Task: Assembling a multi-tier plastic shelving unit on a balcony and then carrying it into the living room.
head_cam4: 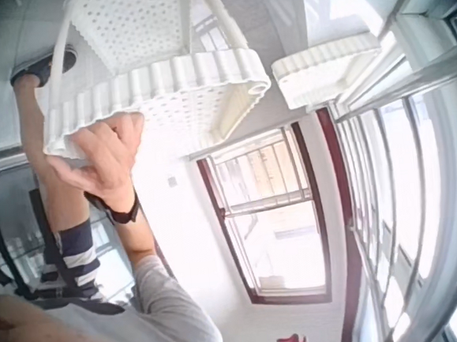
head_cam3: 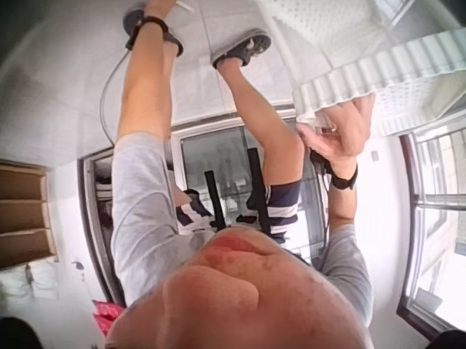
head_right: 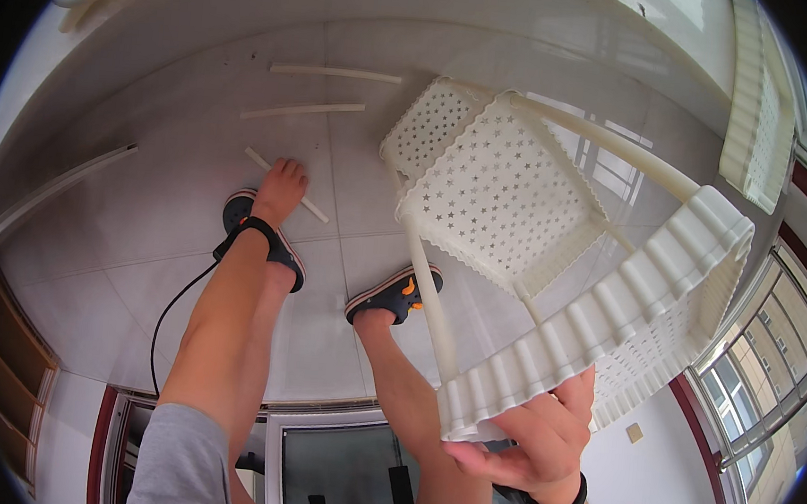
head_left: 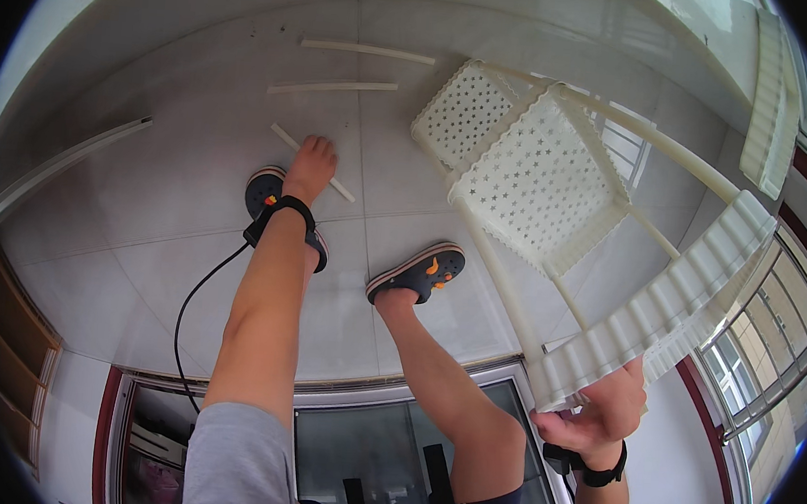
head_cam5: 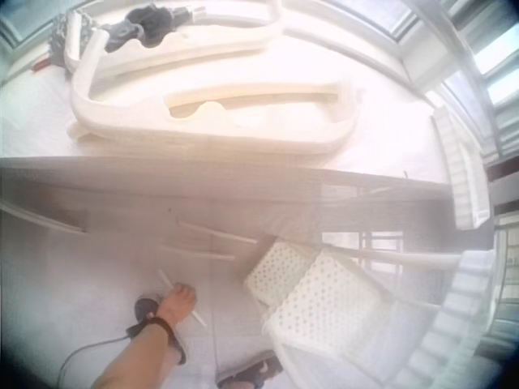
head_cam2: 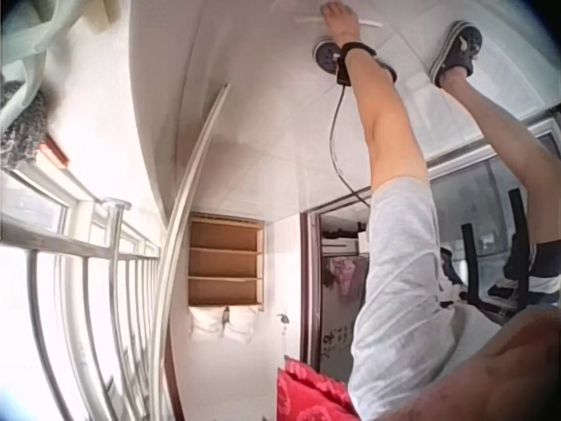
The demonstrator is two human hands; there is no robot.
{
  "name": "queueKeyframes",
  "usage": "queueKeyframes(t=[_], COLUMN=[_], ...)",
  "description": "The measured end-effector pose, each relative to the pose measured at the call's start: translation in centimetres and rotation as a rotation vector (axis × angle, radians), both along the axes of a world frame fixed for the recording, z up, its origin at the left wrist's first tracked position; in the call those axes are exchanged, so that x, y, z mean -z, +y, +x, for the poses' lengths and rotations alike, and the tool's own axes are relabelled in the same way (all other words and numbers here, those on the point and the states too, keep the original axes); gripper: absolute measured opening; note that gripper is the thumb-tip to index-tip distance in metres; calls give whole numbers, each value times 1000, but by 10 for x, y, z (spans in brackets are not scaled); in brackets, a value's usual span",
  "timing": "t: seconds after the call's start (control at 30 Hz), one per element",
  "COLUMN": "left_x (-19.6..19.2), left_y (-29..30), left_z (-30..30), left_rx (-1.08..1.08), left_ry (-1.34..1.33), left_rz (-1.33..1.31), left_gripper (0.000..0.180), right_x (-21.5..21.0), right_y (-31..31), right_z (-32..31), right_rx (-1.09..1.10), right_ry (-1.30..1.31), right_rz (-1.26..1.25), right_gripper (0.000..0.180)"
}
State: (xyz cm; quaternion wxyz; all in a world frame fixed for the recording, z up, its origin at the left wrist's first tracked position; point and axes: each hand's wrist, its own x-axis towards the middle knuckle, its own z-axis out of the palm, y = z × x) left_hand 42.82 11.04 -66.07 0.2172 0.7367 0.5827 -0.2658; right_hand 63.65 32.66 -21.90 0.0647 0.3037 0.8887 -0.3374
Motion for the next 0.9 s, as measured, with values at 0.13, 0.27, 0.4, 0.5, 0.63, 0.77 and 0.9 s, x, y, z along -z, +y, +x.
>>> queueKeyframes(t=[0.13,0.27,0.4,0.5,0.63,0.77,0.9], left_x=[0,-32,-24,-14,18,13,0], left_y=[-13,47,95,120,129,149,115], left_z=[-18,-28,-51,-56,-73,-62,-81], left_rx=[-113,-272,-357,-362,-360,-380,-373], left_ry=[-75,-133,-24,11,2,-70,-80], left_rz=[242,190,481,498,529,382,287], left_gripper=[29,36,50,54,48,37,24], right_x=[0,-5,-1,-3,5,-1,3], right_y=[0,1,1,0,5,5,-6], right_z=[2,6,4,2,1,-5,-6], right_rx=[-6,-4,6,1,-6,14,26], right_ry=[25,-5,22,-8,8,-40,48], right_rz=[-40,-55,-12,-3,-35,-15,-22], right_gripper=[53,53,50,47,41,43,44])
